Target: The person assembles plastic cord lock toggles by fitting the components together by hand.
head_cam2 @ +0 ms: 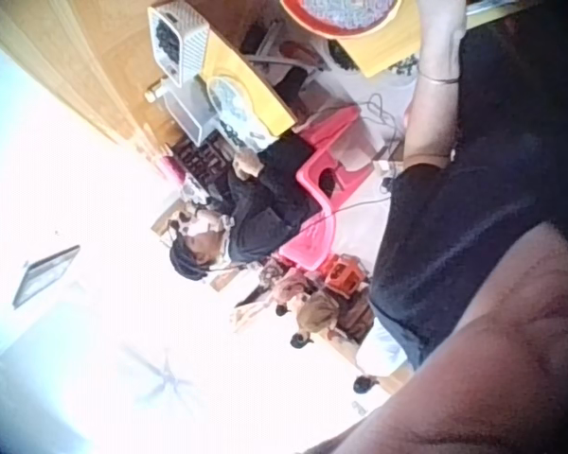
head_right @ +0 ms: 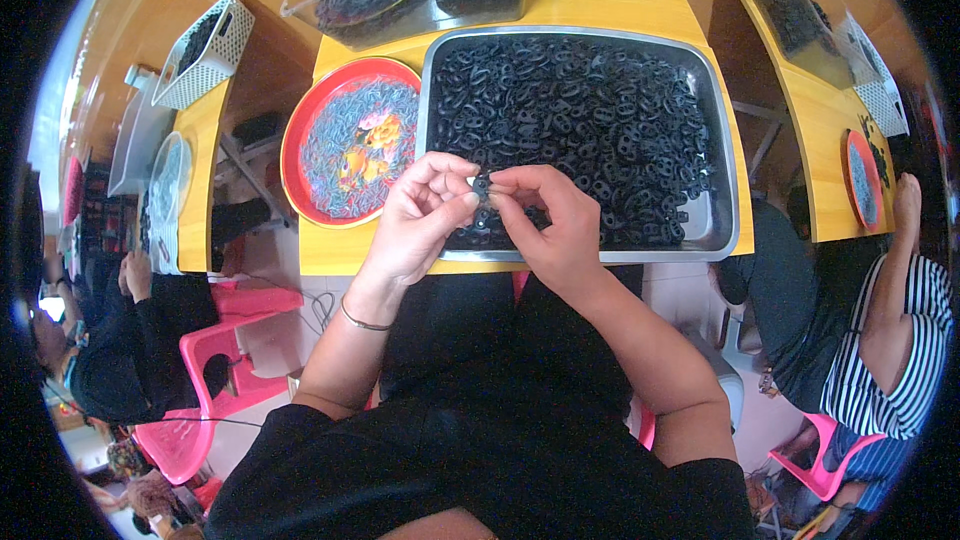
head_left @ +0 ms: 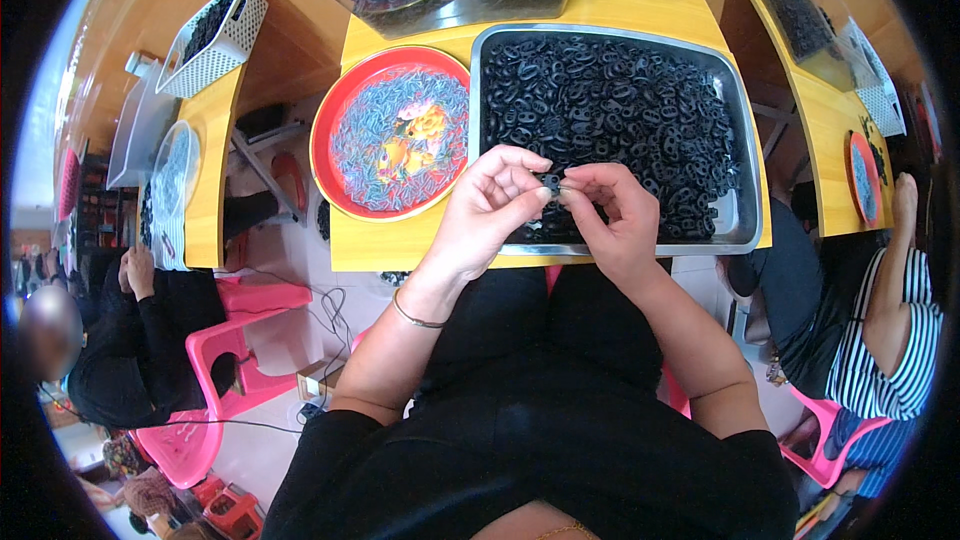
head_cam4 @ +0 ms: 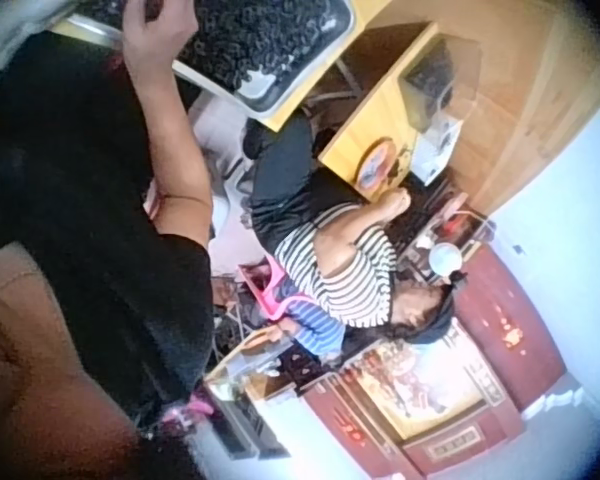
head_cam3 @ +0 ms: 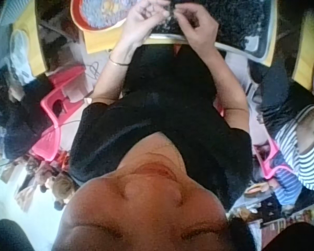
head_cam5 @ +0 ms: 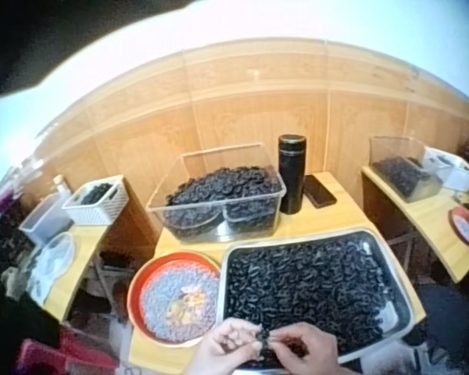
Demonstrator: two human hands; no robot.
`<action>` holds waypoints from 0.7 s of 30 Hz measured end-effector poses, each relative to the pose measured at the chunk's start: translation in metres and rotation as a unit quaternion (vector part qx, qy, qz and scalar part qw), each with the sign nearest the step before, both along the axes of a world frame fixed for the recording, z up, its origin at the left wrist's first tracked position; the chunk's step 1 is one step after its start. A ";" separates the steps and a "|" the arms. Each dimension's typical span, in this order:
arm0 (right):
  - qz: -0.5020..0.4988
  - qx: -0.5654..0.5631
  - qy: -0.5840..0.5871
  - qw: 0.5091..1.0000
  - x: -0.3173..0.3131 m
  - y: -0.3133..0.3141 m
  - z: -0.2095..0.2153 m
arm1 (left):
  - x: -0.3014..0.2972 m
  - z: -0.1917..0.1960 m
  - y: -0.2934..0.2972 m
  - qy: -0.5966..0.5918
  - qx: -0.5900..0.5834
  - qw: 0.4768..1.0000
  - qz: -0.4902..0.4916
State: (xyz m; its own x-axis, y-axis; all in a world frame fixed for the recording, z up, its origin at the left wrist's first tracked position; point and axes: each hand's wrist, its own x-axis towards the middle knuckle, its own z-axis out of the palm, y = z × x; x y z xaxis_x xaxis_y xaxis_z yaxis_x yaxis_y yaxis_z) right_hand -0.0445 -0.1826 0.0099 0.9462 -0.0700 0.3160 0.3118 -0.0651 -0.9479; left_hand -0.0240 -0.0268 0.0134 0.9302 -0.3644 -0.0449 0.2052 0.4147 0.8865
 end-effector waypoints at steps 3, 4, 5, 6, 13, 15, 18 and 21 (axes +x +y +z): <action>0.014 -0.022 -0.016 1.000 0.001 -0.001 -0.001 | 0.001 -0.003 0.002 0.002 -0.010 1.000 -0.005; 0.013 -0.022 -0.016 1.000 0.001 -0.002 -0.001 | 0.000 -0.003 0.002 0.007 -0.014 1.000 -0.006; 0.014 -0.051 -0.033 0.998 0.001 -0.004 -0.001 | 0.000 -0.001 0.002 0.006 -0.014 1.000 -0.007; 0.016 -0.080 -0.049 0.995 0.002 -0.006 -0.002 | 0.000 0.002 0.001 0.024 -0.015 1.000 -0.008; 0.019 -0.047 0.010 0.999 0.003 -0.007 0.000 | -0.001 0.000 -0.003 -0.057 0.107 0.993 0.011; 0.031 -0.039 0.033 0.998 0.003 -0.007 0.001 | -0.003 -0.003 -0.004 -0.061 0.107 0.992 0.015; 0.035 -0.048 0.044 0.997 0.003 -0.008 0.003 | -0.002 -0.004 -0.004 -0.060 0.105 0.993 0.016; 0.031 -0.051 0.034 0.998 0.003 -0.007 0.004 | -0.002 -0.001 -0.004 -0.050 0.099 0.994 0.011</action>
State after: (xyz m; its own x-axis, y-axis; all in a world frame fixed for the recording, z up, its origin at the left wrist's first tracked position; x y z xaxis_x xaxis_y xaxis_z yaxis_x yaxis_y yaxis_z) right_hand -0.0413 -0.1899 0.0142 0.9671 0.0180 0.2538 0.2536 -0.1460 -0.9562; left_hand -0.0263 -0.0310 0.0126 0.9411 -0.3376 -0.0201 0.1045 0.2338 0.9667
